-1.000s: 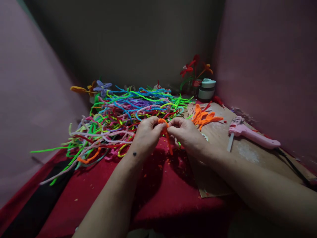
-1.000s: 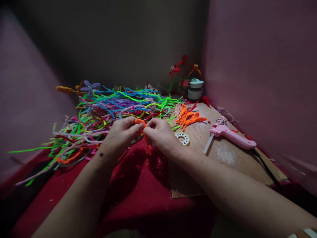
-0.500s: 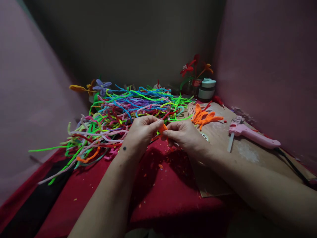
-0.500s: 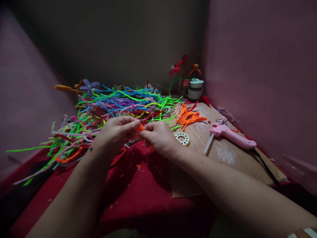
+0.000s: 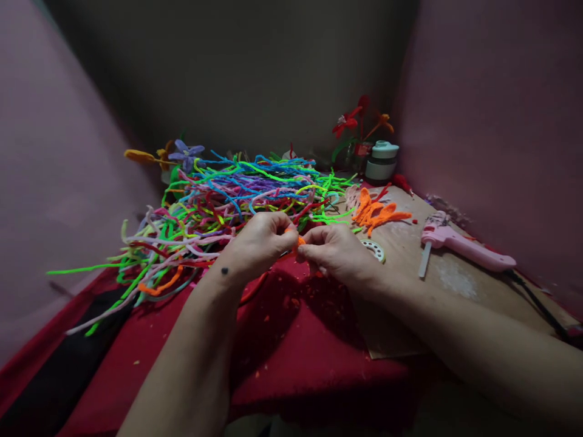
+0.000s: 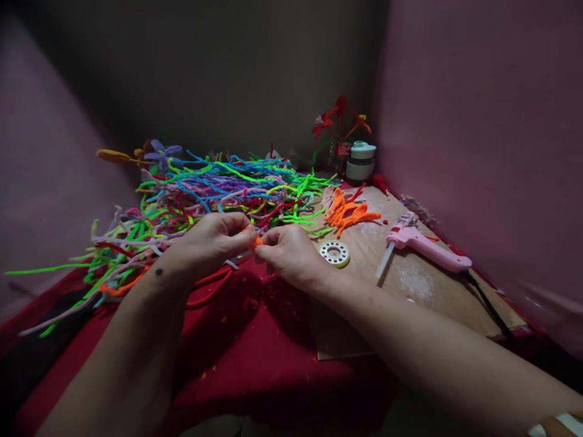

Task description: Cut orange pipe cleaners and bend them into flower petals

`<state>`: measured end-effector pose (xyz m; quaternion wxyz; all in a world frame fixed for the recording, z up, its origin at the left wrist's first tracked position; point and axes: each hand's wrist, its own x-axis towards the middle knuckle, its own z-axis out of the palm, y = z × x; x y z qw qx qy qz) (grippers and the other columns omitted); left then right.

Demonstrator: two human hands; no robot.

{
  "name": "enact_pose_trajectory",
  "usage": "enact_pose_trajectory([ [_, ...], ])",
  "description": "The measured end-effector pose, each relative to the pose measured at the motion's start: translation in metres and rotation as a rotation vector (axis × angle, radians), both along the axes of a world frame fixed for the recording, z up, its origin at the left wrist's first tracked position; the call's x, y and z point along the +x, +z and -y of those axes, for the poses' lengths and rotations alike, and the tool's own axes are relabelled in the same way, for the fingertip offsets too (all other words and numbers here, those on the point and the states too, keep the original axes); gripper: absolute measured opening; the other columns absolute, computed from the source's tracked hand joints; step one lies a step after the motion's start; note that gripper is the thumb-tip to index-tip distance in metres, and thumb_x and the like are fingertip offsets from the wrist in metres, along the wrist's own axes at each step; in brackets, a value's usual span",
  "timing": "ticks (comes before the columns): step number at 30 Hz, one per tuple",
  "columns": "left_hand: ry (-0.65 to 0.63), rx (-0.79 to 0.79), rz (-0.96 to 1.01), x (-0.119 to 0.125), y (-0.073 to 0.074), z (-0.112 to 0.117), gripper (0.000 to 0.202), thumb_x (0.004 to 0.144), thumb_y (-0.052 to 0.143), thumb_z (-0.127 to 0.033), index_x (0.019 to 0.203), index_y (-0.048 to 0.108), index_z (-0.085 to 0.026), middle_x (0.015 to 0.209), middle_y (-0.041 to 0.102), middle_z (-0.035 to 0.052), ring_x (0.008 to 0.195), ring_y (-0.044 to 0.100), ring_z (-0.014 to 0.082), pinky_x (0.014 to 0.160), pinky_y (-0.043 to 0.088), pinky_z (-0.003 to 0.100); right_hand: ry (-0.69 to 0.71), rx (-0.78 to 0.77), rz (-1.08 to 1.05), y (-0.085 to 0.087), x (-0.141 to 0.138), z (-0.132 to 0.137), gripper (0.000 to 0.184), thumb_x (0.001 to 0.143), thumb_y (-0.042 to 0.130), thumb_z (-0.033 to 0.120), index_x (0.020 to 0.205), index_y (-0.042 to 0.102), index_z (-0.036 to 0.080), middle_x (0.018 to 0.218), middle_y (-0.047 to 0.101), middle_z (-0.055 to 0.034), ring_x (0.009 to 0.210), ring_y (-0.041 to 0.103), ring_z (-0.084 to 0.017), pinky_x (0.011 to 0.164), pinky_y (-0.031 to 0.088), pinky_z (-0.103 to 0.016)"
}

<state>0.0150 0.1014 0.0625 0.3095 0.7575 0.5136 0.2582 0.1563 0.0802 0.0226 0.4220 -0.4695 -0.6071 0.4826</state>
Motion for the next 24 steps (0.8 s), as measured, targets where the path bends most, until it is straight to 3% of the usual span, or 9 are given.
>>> enact_pose_trajectory([
  [10, -0.145, -0.147, 0.309, -0.008, -0.002, -0.001, 0.017, 0.074, 0.056, -0.032, 0.074, 0.061, -0.016, 0.061, 0.055, -0.0010, 0.051, 0.043, 0.0079, 0.050, 0.032, 0.020, 0.147, -0.187, -0.349, -0.001, 0.007, -0.006, 0.010, 0.066, 0.062, 0.018, 0.059, 0.061, 0.012, 0.039, 0.048, 0.0046, 0.032, 0.036, -0.004, 0.032, 0.024, -0.017],
  [16, -0.127, -0.130, 0.210, -0.008, 0.000, 0.000, 0.021, 0.074, 0.058, -0.035, 0.067, 0.058, -0.015, 0.055, 0.049, -0.0031, 0.049, 0.040, 0.0071, 0.048, 0.030, 0.020, 0.247, -0.428, -0.452, 0.003, 0.009, -0.006, 0.009, 0.066, 0.065, 0.017, 0.063, 0.059, 0.011, 0.056, 0.063, -0.0014, 0.033, 0.037, -0.002, 0.032, 0.025, -0.015],
  [21, -0.147, 0.033, 0.063, -0.004, 0.002, 0.001, 0.021, 0.074, 0.056, -0.029, 0.059, 0.054, -0.015, 0.053, 0.043, -0.0045, 0.050, 0.036, 0.0064, 0.046, 0.027, 0.018, 0.284, -0.422, -0.439, -0.002, 0.008, -0.008, 0.011, 0.066, 0.066, 0.018, 0.063, 0.058, 0.011, 0.060, 0.065, -0.0042, 0.036, 0.041, -0.004, 0.031, 0.026, -0.015],
  [24, -0.104, 0.005, 0.143, 0.000, 0.000, 0.000, 0.021, 0.073, 0.056, -0.031, 0.062, 0.056, -0.014, 0.055, 0.049, -0.0033, 0.052, 0.041, 0.0074, 0.048, 0.031, 0.018, 0.212, -0.373, -0.440, -0.004, 0.008, -0.010, 0.011, 0.064, 0.066, 0.017, 0.061, 0.057, 0.012, 0.058, 0.065, -0.0026, 0.034, 0.038, -0.003, 0.030, 0.023, -0.015],
])
